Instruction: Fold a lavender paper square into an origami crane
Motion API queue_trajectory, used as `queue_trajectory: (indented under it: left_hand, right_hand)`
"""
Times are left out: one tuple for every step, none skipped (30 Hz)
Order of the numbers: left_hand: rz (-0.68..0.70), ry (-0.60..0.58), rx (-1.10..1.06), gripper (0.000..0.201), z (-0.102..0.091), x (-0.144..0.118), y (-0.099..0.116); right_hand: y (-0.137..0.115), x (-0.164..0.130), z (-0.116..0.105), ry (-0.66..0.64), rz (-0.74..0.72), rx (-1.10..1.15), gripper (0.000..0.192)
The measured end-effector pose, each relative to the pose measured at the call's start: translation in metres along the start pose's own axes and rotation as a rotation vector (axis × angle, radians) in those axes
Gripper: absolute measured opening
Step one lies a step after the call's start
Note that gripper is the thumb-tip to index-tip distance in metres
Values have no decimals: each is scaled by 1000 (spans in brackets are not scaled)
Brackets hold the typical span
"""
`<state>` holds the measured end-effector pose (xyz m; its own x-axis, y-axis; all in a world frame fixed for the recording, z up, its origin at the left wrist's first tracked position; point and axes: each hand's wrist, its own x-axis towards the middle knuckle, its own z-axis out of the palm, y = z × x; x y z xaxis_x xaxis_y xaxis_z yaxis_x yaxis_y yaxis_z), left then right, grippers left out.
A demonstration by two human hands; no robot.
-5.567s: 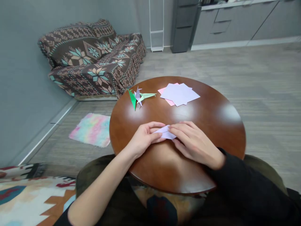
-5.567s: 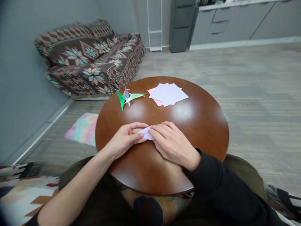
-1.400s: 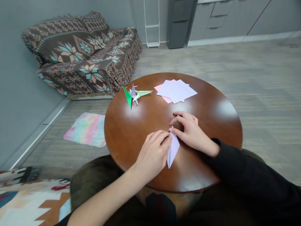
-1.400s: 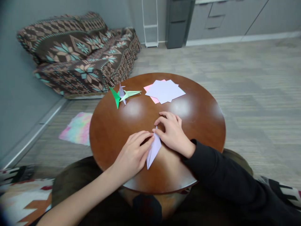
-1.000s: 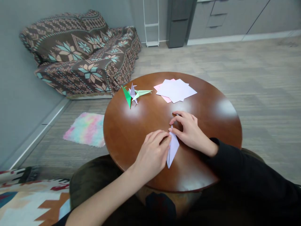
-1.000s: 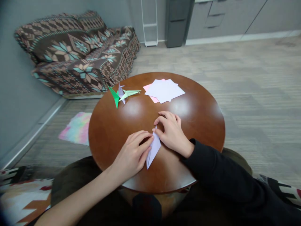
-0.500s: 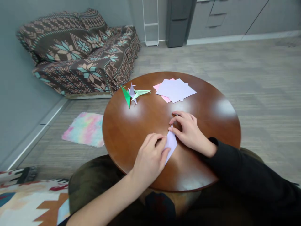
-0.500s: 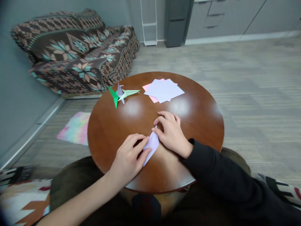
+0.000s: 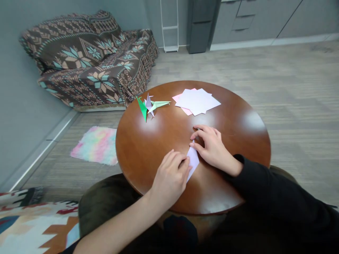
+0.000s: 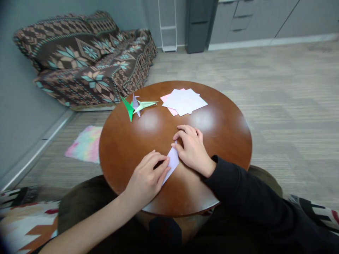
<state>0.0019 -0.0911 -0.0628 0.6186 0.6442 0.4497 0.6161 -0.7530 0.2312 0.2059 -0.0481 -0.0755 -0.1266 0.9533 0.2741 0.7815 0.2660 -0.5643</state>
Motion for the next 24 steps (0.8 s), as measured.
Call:
queue_trajectory:
  left_hand:
    - [-2, 2, 1, 16, 0, 0, 0]
    - [-3, 3, 3, 15, 0, 0, 0]
    - [-2, 4, 7, 15, 0, 0, 0]
    - [1, 4, 11, 16, -1, 0, 0]
    - [5, 5, 14, 16, -1, 0, 0]
    - [12, 8, 15, 15, -1, 0, 0]
    - [20, 12, 15, 15, -1, 0, -1]
    - [28, 16, 14, 15, -1, 0, -1]
    - [29, 19, 10, 15, -1, 0, -1]
    - [28, 22, 6, 15, 0, 0, -1]
    - [25, 23, 3, 15, 0, 0, -1]
    - [23, 21, 4, 15, 0, 0, -1]
    - [24, 18, 10, 15, 0, 0, -1]
    - [25, 16, 20, 16, 0, 0, 0]
    - [27, 14, 32, 16, 0, 0, 0]
    - [30, 12, 41, 17, 0, 0, 1]
    - [32, 14, 47, 18, 1, 0, 2]
    - [34, 22, 51, 19, 1, 0, 2]
    - [38, 35, 52, 19, 1, 0, 2]
    - [44, 51, 52, 20, 1, 0, 2]
    - [51, 64, 53, 21, 2, 0, 2]
    - [55, 74, 55, 21, 2, -1, 2]
    - [57, 77, 56, 21, 3, -1, 2]
    - [57, 72, 53, 21, 3, -1, 1]
  right_hand:
    - [0, 0, 0, -2, 1, 1, 9]
    - [0, 0, 0, -3, 2, 1, 9]
    - [-1, 0, 0, -3, 1, 2, 9]
    - [-1, 0, 0, -1, 2, 3, 9]
    - [-1, 0, 0, 2, 2, 4, 9]
    - [-1, -1, 1, 6, 2, 4, 9]
    - [0, -1, 1, 8, 1, 4, 9]
    - [0, -1, 1, 8, -3, 4, 9]
    - [0, -1, 1, 8, -6, 2, 9]
    - [0, -1, 1, 8, -12, -2, 9]
    - [0, -2, 1, 7, -17, -6, 9]
    - [0, -2, 1, 7, -22, -9, 9]
    - [0, -3, 0, 8, -26, -11, 9]
    - [-1, -3, 0, 9, -30, -12, 10]
    - [-2, -3, 0, 11, -31, -11, 10]
    - [-3, -4, -1, 14, -29, -8, 11]
    - [-4, -4, -1, 18, -25, -6, 12]
    - [-6, -3, -1, 25, -19, -7, 13]
    - [-7, -3, 0, 33, -13, -11, 15]
    - [-8, -3, 0, 39, -9, -16, 16]
    - [-10, -3, 1, 43, -7, -22, 16]
    - [-10, -2, 1, 45, -5, -28, 15]
    - [-11, -2, 2, 43, -3, -31, 14]
    - [-11, -2, 2, 41, 0, -32, 13]
